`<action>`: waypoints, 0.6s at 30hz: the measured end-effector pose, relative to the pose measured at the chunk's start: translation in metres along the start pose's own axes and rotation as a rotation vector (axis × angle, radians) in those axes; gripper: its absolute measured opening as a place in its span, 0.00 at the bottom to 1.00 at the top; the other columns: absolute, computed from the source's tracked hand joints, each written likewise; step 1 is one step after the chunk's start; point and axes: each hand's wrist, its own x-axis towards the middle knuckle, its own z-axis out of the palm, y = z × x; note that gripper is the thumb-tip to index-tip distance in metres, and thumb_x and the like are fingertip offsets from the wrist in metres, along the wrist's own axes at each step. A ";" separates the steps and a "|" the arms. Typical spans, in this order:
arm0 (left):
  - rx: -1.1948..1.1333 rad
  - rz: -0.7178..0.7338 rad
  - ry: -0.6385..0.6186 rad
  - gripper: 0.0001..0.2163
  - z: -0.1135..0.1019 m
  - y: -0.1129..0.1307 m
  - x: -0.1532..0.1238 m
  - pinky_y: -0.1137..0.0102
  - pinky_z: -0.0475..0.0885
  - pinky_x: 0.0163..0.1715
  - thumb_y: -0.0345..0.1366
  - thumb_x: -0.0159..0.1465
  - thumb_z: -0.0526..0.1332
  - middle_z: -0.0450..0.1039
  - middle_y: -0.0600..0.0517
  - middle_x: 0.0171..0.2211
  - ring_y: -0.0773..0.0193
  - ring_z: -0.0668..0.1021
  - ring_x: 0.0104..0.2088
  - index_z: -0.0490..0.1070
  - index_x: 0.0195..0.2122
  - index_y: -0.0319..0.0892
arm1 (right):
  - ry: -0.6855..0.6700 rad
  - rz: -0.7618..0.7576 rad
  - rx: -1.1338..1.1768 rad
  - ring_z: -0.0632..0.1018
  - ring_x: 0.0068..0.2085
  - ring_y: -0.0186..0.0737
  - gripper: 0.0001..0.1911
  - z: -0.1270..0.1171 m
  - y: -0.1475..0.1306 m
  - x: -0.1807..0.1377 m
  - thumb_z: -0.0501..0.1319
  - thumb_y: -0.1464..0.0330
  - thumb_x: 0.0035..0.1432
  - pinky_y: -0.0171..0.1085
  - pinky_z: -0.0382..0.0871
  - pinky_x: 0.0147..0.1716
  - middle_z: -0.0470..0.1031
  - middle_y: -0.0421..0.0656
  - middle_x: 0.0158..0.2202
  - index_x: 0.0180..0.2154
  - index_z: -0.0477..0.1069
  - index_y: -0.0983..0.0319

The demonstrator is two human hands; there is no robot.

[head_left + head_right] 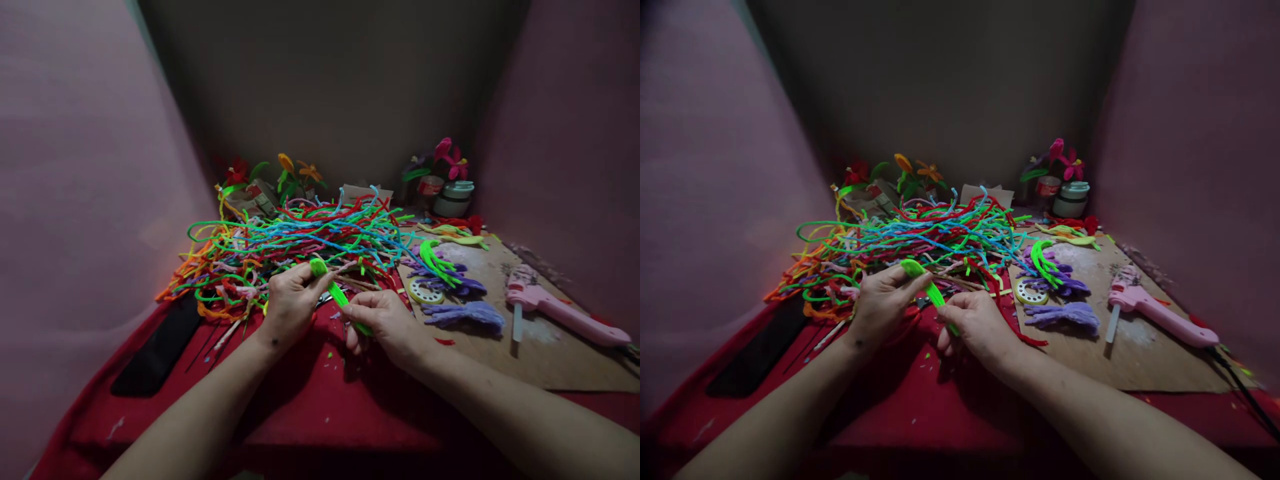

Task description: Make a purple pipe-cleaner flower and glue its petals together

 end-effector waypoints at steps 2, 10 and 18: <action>0.045 -0.023 -0.008 0.13 -0.002 -0.001 0.002 0.75 0.55 0.20 0.43 0.54 0.60 0.62 0.57 0.17 0.71 0.62 0.20 0.70 0.20 0.38 | 0.000 -0.011 -0.020 0.67 0.13 0.29 0.13 -0.001 0.000 0.000 0.59 0.63 0.48 0.28 0.58 0.13 0.70 0.40 0.13 0.19 0.63 0.64; 0.190 0.011 0.075 0.14 -0.005 -0.012 0.017 0.74 0.54 0.20 0.42 0.54 0.59 0.58 0.58 0.14 0.72 0.61 0.19 0.67 0.16 0.39 | -0.024 -0.034 -0.041 0.66 0.12 0.28 0.11 -0.002 0.004 0.003 0.57 0.67 0.49 0.28 0.57 0.13 0.69 0.38 0.12 0.19 0.63 0.64; -0.120 -0.162 0.197 0.12 -0.022 -0.018 0.021 0.75 0.52 0.15 0.44 0.54 0.59 0.56 0.59 0.14 0.73 0.58 0.15 0.68 0.23 0.39 | -0.018 -0.013 -0.127 0.66 0.12 0.27 0.10 -0.005 -0.006 -0.016 0.54 0.69 0.50 0.27 0.57 0.13 0.67 0.36 0.11 0.19 0.63 0.64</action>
